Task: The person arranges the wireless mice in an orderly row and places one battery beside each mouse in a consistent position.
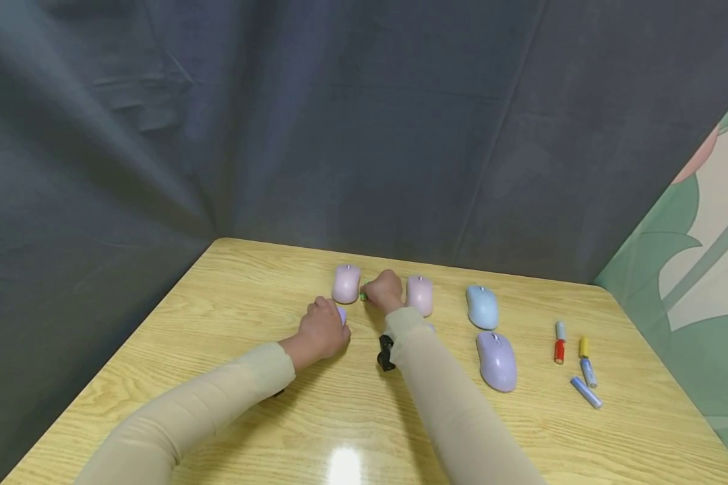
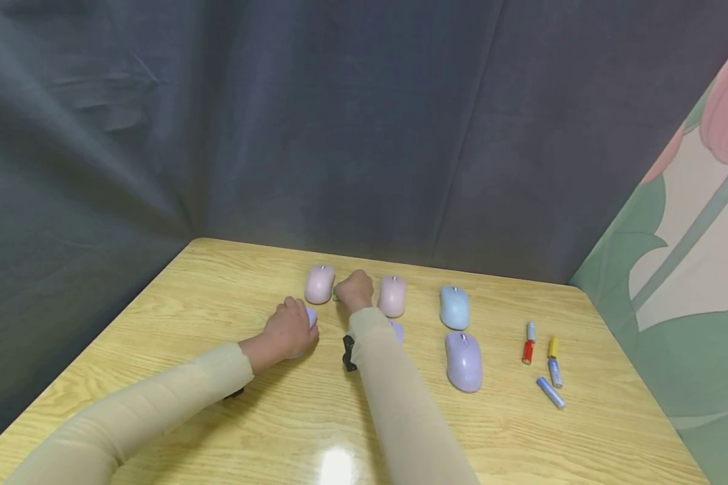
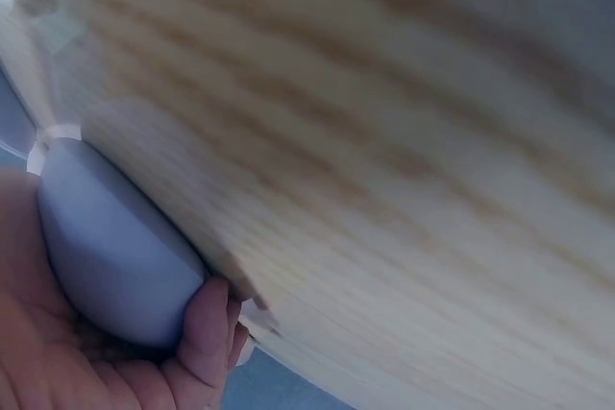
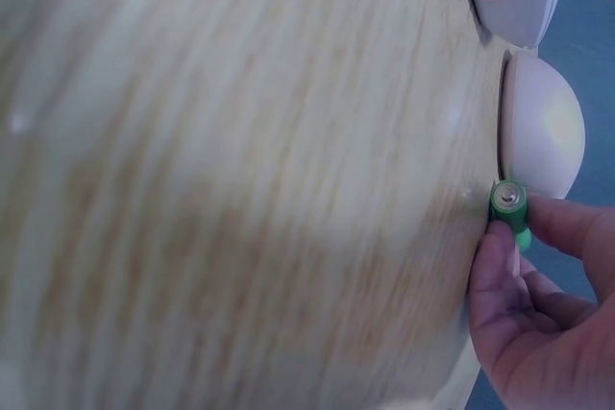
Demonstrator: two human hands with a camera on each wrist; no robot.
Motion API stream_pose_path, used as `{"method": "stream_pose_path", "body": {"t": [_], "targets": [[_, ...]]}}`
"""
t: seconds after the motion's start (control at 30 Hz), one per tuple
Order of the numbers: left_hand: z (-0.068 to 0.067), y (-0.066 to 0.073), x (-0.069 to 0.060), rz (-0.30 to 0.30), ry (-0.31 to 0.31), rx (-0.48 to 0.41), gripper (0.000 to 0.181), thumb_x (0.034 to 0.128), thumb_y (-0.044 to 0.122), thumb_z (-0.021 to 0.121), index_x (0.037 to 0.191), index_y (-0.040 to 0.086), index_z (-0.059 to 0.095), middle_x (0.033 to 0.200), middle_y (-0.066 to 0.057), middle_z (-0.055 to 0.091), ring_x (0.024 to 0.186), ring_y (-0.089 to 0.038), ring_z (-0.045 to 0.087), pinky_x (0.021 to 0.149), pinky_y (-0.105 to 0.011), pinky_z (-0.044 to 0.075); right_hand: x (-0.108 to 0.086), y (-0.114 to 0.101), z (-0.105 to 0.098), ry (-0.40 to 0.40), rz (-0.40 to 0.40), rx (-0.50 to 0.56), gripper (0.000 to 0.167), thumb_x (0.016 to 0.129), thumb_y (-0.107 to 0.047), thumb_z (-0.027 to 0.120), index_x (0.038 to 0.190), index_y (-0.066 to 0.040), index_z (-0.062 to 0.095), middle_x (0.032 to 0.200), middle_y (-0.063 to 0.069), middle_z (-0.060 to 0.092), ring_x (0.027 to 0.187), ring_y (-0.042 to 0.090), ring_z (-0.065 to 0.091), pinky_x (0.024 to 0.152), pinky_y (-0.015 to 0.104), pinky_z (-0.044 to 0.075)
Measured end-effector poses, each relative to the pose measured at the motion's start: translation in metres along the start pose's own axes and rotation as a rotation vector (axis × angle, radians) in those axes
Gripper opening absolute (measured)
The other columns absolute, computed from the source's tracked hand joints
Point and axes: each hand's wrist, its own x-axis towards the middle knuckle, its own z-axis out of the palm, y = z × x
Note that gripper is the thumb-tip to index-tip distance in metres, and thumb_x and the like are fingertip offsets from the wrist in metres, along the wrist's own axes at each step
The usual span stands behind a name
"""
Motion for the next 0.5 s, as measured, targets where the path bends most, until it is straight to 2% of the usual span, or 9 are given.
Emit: {"method": "stream_pose_path", "body": {"t": [0.27,0.5], "targets": [[-0.0017,0.0011,-0.0002,-0.009,-0.012,0.003,0.057,0.0931,0.040,0.058,0.108,-0.015,0.050,0.088,-0.020,0.044,0.078,-0.027,0.052,0.052,-0.031,0.051,-0.0039,-0.0010,-0.0008,0.012,-0.016,0.004,0.015,0.077,-0.010,0.078,0.082,0.001,0.069,0.070,0.008,0.063,0.059,0.017,0.056,0.055,0.024,0.046],[-0.0013,0.0020,-0.0005,-0.003,-0.014,0.023,0.058,0.0938,0.040,0.057,0.110,-0.016,0.049,0.089,-0.021,0.043,0.079,-0.027,0.052,0.053,-0.031,0.051,-0.0074,-0.0002,-0.0023,0.011,-0.052,-0.033,0.019,0.082,-0.017,0.077,0.080,-0.001,0.068,0.072,0.009,0.062,0.066,0.021,0.054,0.062,0.029,0.046]]}}
